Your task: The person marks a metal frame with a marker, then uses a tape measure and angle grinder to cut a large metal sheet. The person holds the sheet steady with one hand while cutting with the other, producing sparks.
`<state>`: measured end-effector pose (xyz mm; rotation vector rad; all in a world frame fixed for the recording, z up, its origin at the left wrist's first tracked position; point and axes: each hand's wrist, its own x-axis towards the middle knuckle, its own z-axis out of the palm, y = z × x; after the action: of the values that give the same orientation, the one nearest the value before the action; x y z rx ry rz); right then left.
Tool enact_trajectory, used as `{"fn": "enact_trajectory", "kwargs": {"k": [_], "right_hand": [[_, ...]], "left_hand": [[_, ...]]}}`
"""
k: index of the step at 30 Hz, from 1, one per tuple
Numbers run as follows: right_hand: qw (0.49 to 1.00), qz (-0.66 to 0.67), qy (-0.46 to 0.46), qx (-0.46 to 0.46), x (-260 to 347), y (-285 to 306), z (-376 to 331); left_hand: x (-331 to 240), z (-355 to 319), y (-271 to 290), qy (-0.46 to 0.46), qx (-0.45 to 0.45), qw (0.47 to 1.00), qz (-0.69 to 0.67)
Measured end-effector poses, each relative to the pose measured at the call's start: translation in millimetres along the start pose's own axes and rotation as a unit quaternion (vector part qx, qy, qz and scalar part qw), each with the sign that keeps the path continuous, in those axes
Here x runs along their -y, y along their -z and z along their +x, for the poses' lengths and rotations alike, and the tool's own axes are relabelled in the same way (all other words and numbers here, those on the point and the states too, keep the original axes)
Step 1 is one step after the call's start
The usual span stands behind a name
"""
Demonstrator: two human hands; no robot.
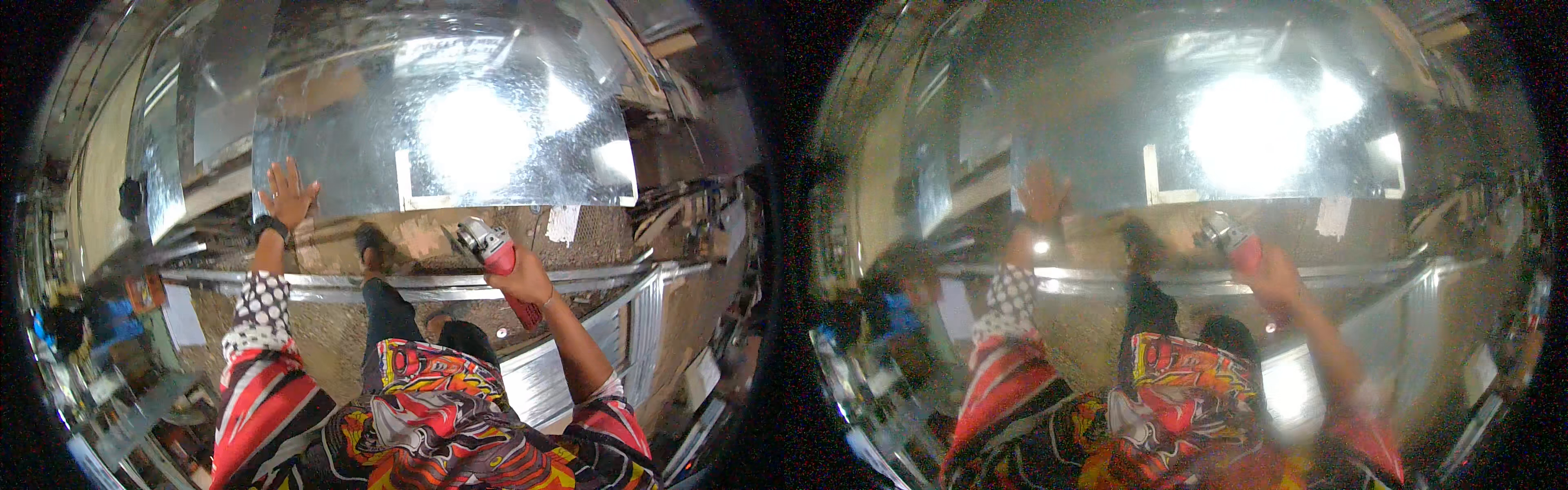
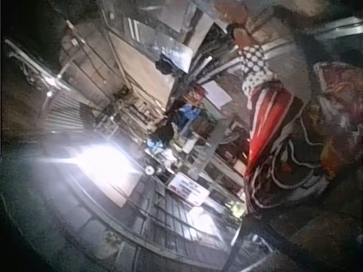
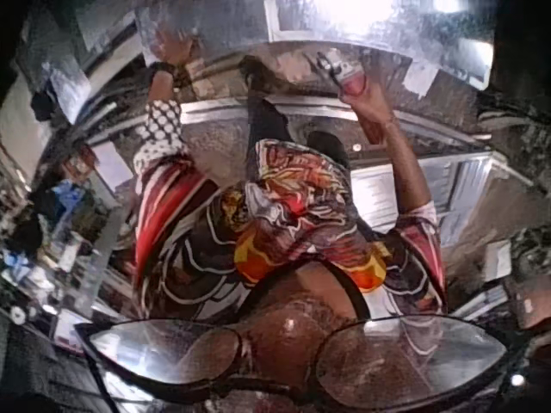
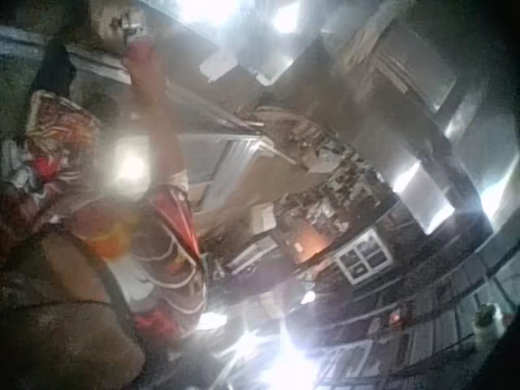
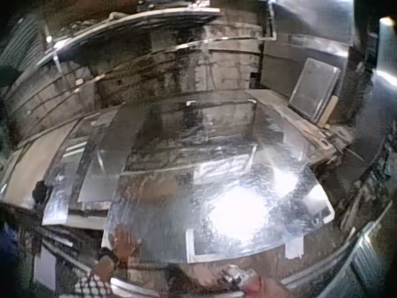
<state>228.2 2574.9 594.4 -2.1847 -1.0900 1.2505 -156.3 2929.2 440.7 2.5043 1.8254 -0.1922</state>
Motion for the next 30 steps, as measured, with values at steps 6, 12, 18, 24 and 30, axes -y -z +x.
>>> {"fn": "enact_trajectory", "kwargs": {"k": [6, 12, 18, 24, 30], "right_hand": [[0.998, 0.006, 0.037, 0.052, 25.2, 28.0, 23.9], [0.995, 0.05, 0.051, 0.063, 34.5, 29.4, 32.6], [0.993, 0.004, 0.081, 0.087, 29.8, 39.3, 47.2], [0.993, -0.058, 0.078, 0.066, 28.6, 43.7, 53.0], [0.991, -0.089, 0.068, 0.075, 25.3, 51.8, 55.6]], "left_hand": [[-9.0, 11.5, 25.2, 0.018, 0.053, 0.998, -0.032], [-19.1, 7.9, 30.3, 0.011, 0.045, 0.997, -0.059], [-28.3, -6.1, 48.9, 0.022, 0.063, 0.995, -0.08], [-34.3, -16.1, 54.8, 0.013, 0.031, 0.997, -0.065], [-39.0, -20.2, 63.4, 0.01, 0.025, 0.996, -0.089]]}}
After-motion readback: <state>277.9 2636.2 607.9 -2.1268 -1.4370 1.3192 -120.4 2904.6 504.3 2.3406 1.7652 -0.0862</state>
